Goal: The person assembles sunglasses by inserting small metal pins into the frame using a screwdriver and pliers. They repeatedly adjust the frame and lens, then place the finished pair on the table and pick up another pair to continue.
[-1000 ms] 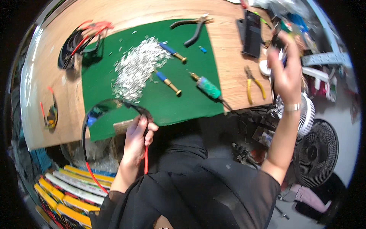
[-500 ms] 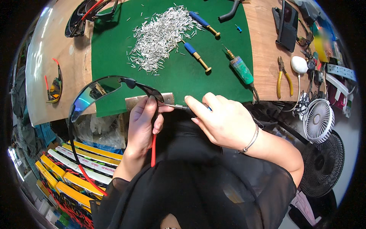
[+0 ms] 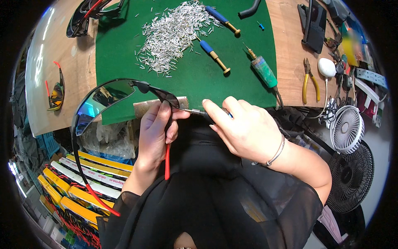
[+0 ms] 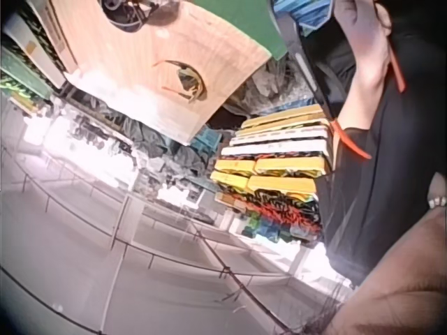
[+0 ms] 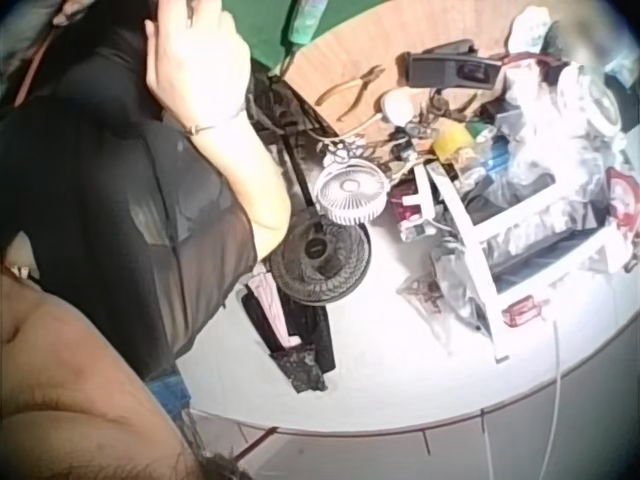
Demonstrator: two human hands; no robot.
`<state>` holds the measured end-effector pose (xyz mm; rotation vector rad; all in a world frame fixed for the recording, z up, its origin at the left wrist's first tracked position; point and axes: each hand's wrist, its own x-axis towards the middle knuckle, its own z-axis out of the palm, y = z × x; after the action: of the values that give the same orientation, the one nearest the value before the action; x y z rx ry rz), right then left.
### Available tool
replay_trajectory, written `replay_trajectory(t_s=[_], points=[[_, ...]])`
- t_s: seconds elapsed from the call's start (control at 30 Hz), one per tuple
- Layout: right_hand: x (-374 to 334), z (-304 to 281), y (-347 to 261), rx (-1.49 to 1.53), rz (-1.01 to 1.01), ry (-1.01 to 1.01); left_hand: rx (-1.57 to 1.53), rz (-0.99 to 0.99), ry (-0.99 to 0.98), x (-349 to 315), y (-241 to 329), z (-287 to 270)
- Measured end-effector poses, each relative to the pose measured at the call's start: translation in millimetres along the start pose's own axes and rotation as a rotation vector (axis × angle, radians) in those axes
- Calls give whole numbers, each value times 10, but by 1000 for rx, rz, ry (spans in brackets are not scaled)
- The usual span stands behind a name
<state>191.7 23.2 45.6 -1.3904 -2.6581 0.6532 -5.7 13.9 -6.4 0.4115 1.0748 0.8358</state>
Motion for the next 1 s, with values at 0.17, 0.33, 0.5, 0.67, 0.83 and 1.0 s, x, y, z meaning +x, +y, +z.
replay_trajectory(t_s=[0.17,0.33,0.5,0.67,0.83,1.0], points=[[7,-18,-7,-129,-43,34,109,84,34,-30,27,73],[4,5,21,-126,-57,40,-9,-20,9,10,1,1],[-13,8,8,-96,-30,30,-80,-71,-19,5,13,20],[-15,4,-7,-88,-13,30,-236,-111,-59,6,-17,-6],[-13,-2,-9,-89,-3,30,-210,-93,-36,-4,-8,22],[-17,34,20,-141,-30,59,0,-19,-2,10,8,43]])
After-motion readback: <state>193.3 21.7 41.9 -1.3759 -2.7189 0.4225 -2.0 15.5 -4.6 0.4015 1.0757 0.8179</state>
